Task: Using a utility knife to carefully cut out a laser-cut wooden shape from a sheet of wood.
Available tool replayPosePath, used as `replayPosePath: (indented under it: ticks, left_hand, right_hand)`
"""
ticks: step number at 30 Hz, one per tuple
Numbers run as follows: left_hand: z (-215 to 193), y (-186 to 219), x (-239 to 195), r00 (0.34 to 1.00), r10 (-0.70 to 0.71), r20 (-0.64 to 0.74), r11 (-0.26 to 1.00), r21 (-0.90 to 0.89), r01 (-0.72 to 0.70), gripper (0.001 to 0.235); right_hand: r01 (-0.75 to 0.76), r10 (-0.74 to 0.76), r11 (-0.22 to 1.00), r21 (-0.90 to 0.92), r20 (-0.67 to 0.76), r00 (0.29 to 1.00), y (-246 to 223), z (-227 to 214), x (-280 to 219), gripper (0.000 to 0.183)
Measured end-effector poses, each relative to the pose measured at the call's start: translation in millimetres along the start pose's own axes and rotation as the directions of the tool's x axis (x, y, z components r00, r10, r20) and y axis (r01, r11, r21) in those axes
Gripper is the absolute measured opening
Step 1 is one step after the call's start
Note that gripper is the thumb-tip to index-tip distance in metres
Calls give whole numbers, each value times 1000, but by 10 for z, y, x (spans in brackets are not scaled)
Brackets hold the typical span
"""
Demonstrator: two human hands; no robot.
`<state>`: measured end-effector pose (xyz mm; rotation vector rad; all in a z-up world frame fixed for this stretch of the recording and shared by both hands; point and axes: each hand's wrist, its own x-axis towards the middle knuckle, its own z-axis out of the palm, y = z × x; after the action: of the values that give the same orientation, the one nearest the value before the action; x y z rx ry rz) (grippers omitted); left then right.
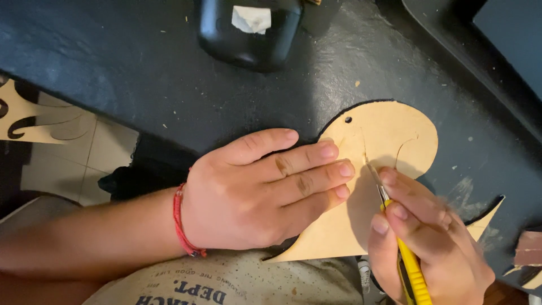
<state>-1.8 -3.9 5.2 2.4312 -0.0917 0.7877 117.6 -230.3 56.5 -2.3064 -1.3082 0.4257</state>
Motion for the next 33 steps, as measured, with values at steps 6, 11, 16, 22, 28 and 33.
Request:
replayPosePath:
  ticks: [6,11,16,22,28,33]
  left_hand:
    - [6,15,-13,1000,10,28,1000,-11,-10,11]
    - [14,11,4,1000,15,13,1000,-17,-15,9]
    - [6,15,-5,999,20,31,1000,-22,-19,10]
    - [23,28,-9,1000,21,23,1000,-21,-20,6]
    - [15,37,-11,998,30,61,999,-30,-29,15]
    - [21,35,-27,997,59,52,998,0,-59,14]
  right_hand:
    - [147,-143,987,71,-52,988,108,51,-57,31]
    - [157,-151,984,85,-64,986,40,69,-39,31]
    - [95,-91,995,32,-106,990,-28,84,-94,21]
    - [118,-111,991,61,-110,988,35,96,-218,30]
    - [151,-138,984,91,-142,980,246,53,-296,12]
    - [-207,266,907,367,-117,957,173,-27,-561,36]
